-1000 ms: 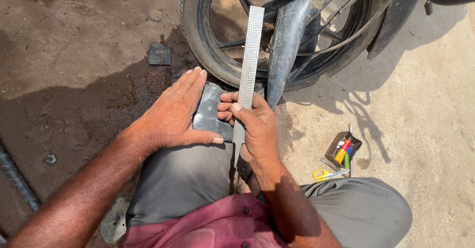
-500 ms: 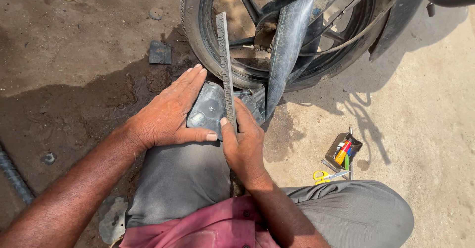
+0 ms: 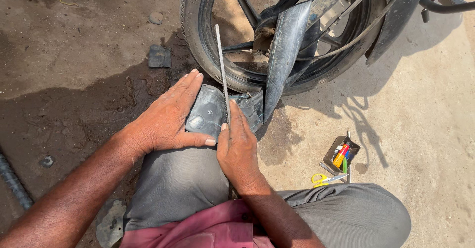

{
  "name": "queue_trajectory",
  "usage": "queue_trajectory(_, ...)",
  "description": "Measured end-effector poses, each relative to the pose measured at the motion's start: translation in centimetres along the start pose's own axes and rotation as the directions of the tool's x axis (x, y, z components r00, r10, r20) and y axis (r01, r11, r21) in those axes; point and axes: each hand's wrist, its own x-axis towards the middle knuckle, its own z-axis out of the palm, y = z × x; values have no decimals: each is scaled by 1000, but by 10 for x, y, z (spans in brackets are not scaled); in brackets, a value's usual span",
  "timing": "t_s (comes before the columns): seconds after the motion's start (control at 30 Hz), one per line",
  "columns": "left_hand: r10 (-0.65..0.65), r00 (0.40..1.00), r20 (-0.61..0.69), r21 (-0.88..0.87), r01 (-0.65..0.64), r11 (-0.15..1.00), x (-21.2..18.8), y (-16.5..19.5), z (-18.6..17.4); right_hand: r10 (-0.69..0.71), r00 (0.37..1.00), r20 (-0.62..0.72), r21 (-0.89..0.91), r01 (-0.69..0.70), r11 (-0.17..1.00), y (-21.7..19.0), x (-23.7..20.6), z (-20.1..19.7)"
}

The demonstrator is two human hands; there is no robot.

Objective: The person sits on the ground and uses a metal file to roughen the surface of a motorcycle inner tube. They hold the tube with one hand and rub the file back and forth over a marked area to prepare it for patching.

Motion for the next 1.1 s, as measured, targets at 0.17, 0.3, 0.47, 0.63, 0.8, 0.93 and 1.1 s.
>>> queue_trajectory(0.17, 22, 1000, -7, 5, -22, 1000, 2, -1, 0, 26, 999, 36, -35, -25, 999, 1, 0, 1)
queue_trajectory(0.3, 19, 1000, 6, 15, -19, 1000, 3, -1, -1, 42, 998, 56, -33, -40, 999, 1, 2, 0)
queue_trajectory(0.47, -17, 999, 38, 37, 15, 999, 4, -1, -1, 34, 998, 60, -18, -33, 999, 1, 3, -3)
queue_trajectory(0.63, -39, 998, 55, 59, 36, 998, 4, -1, -1, -8, 999, 50, 0, 8, 1000, 0, 3, -4)
queue_trajectory(0.8, -26, 998, 50, 53, 23, 998, 4, -1, -1, -20, 999, 36, -14, 21, 1000, 1, 3, -5)
queue_trajectory(0.93, -32, 998, 61, 43, 29, 999, 3, -3, 0, -19, 999, 30, -39, 21, 999, 1, 2, -5)
queue_trajectory(1.1, 14, 1000, 28, 12, -14, 1000, 2, -4, 2, 2, 999, 34, -53, -1, 999, 4, 1, -4)
